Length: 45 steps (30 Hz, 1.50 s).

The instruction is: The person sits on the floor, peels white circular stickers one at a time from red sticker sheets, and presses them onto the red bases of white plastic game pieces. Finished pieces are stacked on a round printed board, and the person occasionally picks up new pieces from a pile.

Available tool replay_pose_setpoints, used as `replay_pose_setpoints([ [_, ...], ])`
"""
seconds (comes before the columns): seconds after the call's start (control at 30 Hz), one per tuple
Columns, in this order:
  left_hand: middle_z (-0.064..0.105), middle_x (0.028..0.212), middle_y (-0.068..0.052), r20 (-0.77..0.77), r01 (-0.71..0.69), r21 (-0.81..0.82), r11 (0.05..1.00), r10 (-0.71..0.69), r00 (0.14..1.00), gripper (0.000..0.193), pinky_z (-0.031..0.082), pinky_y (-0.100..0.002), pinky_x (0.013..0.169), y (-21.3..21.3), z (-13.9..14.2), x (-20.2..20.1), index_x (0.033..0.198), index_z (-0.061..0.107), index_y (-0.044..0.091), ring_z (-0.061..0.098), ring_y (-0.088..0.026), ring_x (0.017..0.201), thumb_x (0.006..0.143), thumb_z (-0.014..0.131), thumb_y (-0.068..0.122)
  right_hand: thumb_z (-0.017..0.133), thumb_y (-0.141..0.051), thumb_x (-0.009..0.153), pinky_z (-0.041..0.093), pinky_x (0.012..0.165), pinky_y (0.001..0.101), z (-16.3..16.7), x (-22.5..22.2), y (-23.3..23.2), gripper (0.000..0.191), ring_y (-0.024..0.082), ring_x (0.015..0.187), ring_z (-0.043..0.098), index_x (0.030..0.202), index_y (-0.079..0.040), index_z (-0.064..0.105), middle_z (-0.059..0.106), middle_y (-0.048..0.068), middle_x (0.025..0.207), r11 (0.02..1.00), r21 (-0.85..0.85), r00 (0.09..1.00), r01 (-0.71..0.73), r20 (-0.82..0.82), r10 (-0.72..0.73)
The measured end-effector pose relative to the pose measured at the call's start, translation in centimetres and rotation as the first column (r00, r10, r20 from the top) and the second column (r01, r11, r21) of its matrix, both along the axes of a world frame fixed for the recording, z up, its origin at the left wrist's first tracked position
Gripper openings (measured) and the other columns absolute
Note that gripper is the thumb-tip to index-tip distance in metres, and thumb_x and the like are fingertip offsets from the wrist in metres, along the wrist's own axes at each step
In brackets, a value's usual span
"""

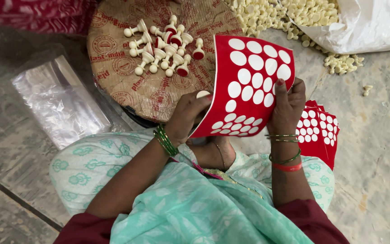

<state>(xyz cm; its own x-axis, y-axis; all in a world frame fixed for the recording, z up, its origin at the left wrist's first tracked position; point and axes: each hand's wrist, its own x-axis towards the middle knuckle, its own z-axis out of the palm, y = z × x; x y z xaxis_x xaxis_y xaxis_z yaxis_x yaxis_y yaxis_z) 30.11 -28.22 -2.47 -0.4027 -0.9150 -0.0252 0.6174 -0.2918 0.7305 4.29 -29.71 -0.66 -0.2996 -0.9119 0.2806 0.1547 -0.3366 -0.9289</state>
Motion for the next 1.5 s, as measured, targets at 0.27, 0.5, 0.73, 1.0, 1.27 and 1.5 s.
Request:
replay_pose_setpoints([
  [0.27,0.079,0.104,-0.01,0.389,-0.029,-0.17,0.985,0.094,0.916,0.034,0.063,-0.031,0.08,0.2,1.6,-0.3,0.114,0.071,-0.003,0.075,-0.011,0.09,0.085,0.081,0.011,0.071,-0.018,0.111,0.045,0.086,0.0211,-0.4,0.6,-0.4,0.023,0.006,0.086,0.044,0.114,-0.004,0.053,0.052,-0.004,0.096,0.984,-0.066,0.948,0.165,-0.264,-0.176],
  [0.5,0.08,0.098,-0.01,0.362,-0.154,-0.212,0.965,0.224,0.905,0.025,0.063,-0.03,0.073,-0.2,1.0,-0.7,0.108,0.075,-0.004,0.075,-0.011,0.082,0.088,0.078,0.011,0.085,-0.01,0.095,0.048,0.084,0.031,4.5,4.6,4.1,0.045,0.023,0.091,0.054,0.126,0.001,0.054,0.054,0.014,0.115,0.91,-0.396,0.345,0.121,-0.843,-0.413],
  [0.73,0.08,0.096,-0.009,0.383,-0.113,-0.22,0.969,0.193,0.904,0.025,0.063,-0.028,0.072,-0.2,0.1,-0.9,0.107,0.075,-0.004,0.074,-0.01,0.082,0.089,0.078,0.013,0.086,-0.007,0.084,0.059,0.088,0.0272,5.0,7.7,5.4,0.041,0.017,0.099,0.072,0.122,-0.001,0.071,0.071,0.012,0.116,0.996,-0.009,0.54,-0.09,-0.841,0.041],
  [1.0,0.081,0.098,-0.008,0.405,-0.095,-0.401,0.911,0.269,0.874,0.024,0.063,-0.03,0.077,-0.2,-0.2,-2.1,0.108,0.075,-0.001,0.076,-0.011,0.088,0.091,0.078,0.017,0.079,0.001,0.089,0.059,0.088,0.0273,3.5,5.5,5.2,0.028,0.013,0.097,0.069,0.116,0.003,0.072,0.072,0.009,0.112,0.974,0.173,0.78,-0.149,-0.584,0.223],
  [1.27,0.078,0.105,-0.01,0.396,-0.122,-0.444,0.887,0.317,0.861,0.028,0.061,-0.032,0.086,-0.2,-0.1,-2.0,0.114,0.068,0.0,0.075,-0.014,0.098,0.094,0.075,0.019,0.072,0.0,0.096,0.059,0.086,0.0265,2.5,4.6,3.8,0.019,0.012,0.093,0.071,0.113,0.007,0.073,0.076,0.011,0.104,0.904,0.365,0.888,-0.222,-0.308,0.342],
  [1.5,0.078,0.104,-0.011,0.485,-0.122,-0.49,0.863,0.387,0.784,0.029,0.06,-0.033,0.085,0.1,0.0,-1.5,0.114,0.067,0.0,0.075,-0.016,0.096,0.094,0.076,0.018,0.07,-0.004,0.097,0.061,0.088,0.0299,1.7,3.8,2.8,0.018,0.015,0.092,0.073,0.11,0.008,0.072,0.077,0.013,0.102,0.868,0.364,0.88,-0.337,-0.206,0.428],
])
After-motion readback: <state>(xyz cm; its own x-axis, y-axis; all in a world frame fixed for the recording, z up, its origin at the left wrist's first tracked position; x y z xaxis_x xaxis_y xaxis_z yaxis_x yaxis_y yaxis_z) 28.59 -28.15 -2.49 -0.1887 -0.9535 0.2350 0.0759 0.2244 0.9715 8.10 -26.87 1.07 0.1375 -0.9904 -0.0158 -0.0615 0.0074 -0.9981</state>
